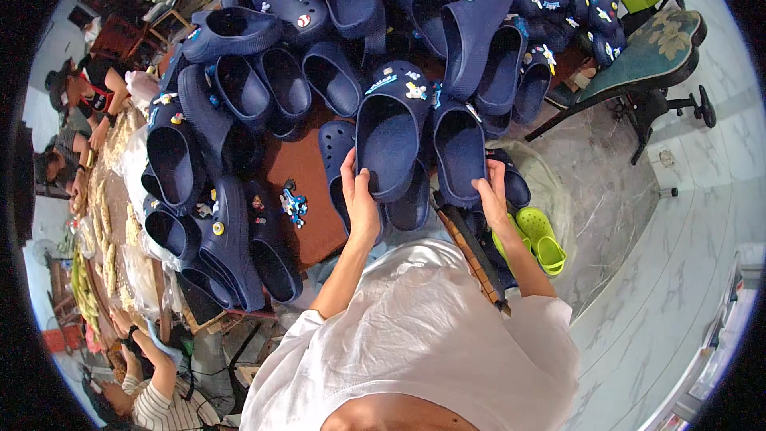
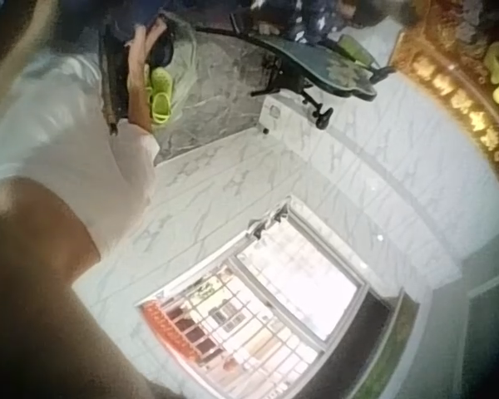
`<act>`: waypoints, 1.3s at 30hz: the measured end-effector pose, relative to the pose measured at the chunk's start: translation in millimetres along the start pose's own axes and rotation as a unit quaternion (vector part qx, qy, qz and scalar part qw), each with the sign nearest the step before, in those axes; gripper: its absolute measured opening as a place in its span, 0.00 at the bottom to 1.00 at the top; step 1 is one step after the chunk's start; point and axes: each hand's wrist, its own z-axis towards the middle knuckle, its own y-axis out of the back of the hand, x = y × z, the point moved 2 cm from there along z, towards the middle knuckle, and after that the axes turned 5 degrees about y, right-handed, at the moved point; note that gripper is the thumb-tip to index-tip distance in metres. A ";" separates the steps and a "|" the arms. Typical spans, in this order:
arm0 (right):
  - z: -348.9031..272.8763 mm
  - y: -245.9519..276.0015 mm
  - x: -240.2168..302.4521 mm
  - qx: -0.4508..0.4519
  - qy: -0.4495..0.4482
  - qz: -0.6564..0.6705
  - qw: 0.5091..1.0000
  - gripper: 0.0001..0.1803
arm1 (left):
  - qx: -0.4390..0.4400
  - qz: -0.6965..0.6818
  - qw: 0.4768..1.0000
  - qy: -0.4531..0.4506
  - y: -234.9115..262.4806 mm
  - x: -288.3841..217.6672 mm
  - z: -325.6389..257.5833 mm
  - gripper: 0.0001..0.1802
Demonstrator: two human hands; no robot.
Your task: Applying decorative charms to the holes of rubber clog-style shoes.
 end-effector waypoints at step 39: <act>-86.9 -159.7 78.5 0.195 0.176 -0.002 0.965 0.43 | 0.016 -0.049 0.991 -0.127 63.8 -63.5 -29.3 0.52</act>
